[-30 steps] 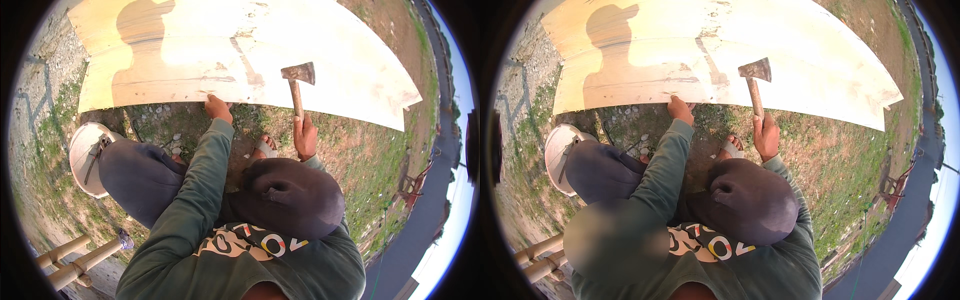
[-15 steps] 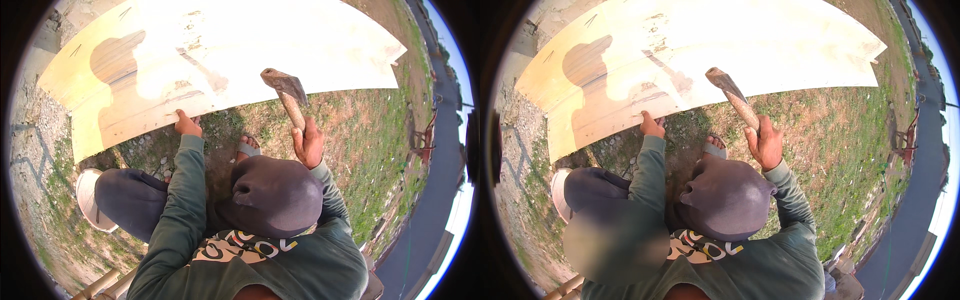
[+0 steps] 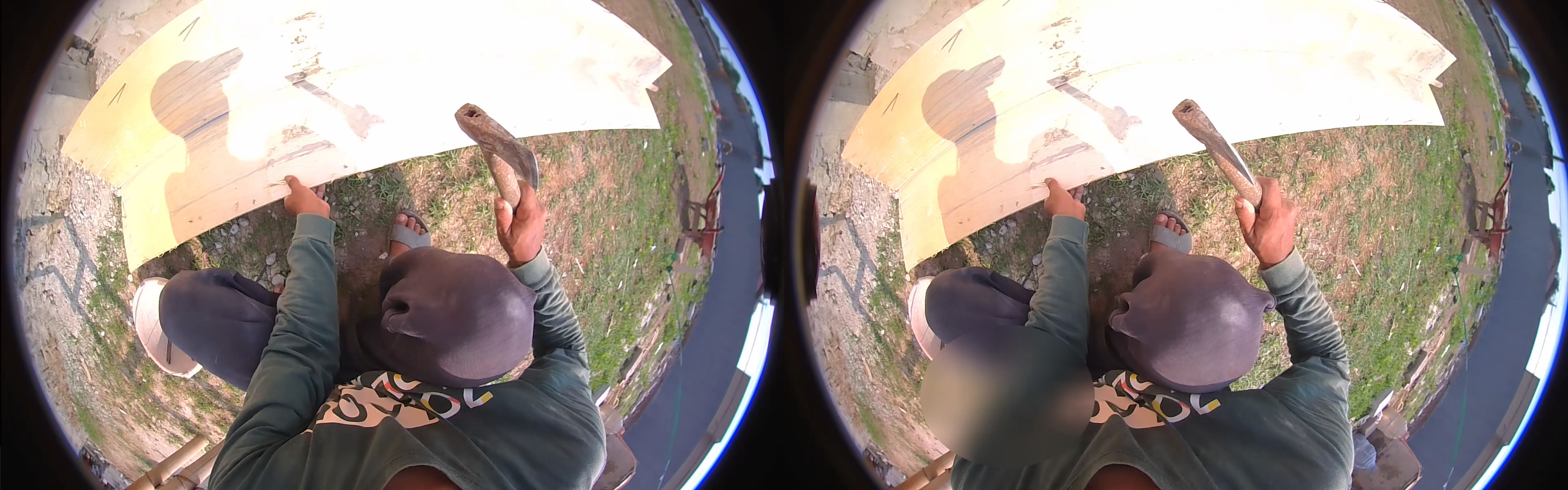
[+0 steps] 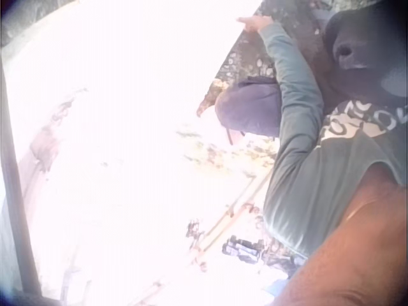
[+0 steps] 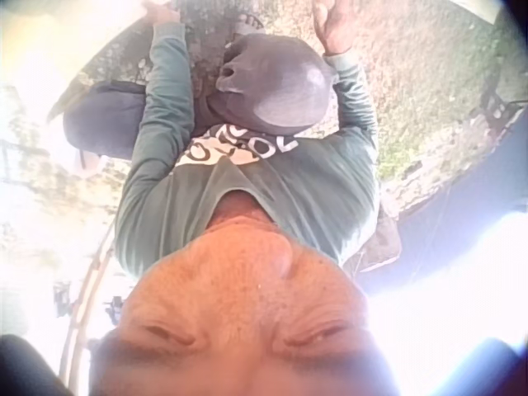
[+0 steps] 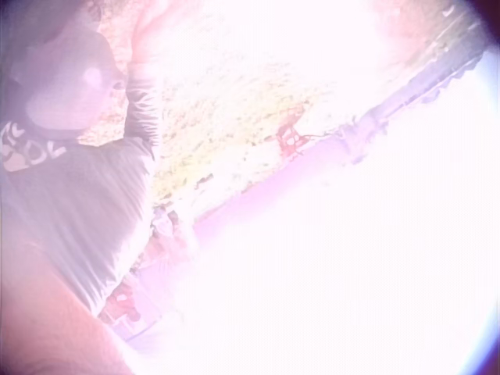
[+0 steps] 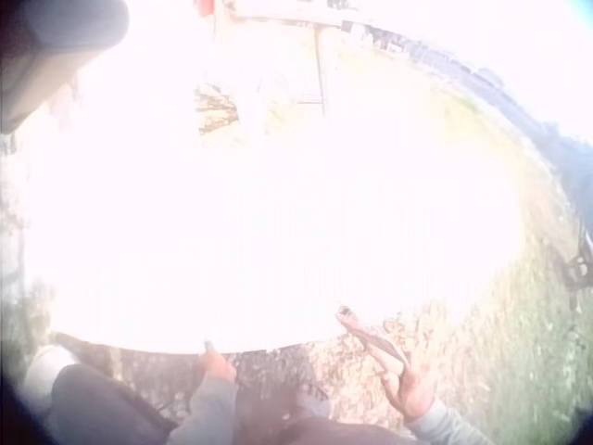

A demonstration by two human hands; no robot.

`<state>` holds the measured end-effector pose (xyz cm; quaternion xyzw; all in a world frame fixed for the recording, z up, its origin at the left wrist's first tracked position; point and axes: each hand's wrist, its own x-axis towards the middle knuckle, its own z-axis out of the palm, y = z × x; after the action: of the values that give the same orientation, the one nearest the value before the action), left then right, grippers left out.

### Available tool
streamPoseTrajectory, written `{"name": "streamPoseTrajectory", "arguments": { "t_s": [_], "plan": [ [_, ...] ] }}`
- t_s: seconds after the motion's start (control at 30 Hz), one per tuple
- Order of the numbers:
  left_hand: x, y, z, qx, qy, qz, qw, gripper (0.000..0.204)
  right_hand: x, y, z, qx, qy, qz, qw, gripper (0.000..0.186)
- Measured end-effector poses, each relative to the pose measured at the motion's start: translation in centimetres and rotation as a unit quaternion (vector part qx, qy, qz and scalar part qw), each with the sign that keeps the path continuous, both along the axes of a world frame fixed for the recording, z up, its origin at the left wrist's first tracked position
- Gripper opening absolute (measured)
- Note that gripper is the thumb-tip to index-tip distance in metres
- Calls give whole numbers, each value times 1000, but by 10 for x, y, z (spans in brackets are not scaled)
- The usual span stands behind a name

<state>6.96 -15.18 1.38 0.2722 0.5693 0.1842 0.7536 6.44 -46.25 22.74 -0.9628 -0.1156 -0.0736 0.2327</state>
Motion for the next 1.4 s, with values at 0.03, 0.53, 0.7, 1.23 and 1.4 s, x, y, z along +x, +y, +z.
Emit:
{"name": "streamPoseTrajectory", "arguments": {
  "t_s": [0.03,0.53,0.7,1.23,1.4],
  "plan": [
    [0,-5,3,-2,-4,-9,1000,48,1,-11,-18,-30,22,0,999,31],
    [0,-4,-2,-44,33,-24,998,48,-10,-50,-105,-127,136,-74,980,35],
    [7,-5,10,22,55,-29,998,49,16,-7,-6,81,21,-118,989,33],
    [-8,1,3,6,50,-38,998,50,-23,-11,-58,183,-42,-139,972,33],
    [-10,-1,-10,-12,42,-68,997,46,-36,-49,-158,41,146,-178,972,37]
  ]
}}
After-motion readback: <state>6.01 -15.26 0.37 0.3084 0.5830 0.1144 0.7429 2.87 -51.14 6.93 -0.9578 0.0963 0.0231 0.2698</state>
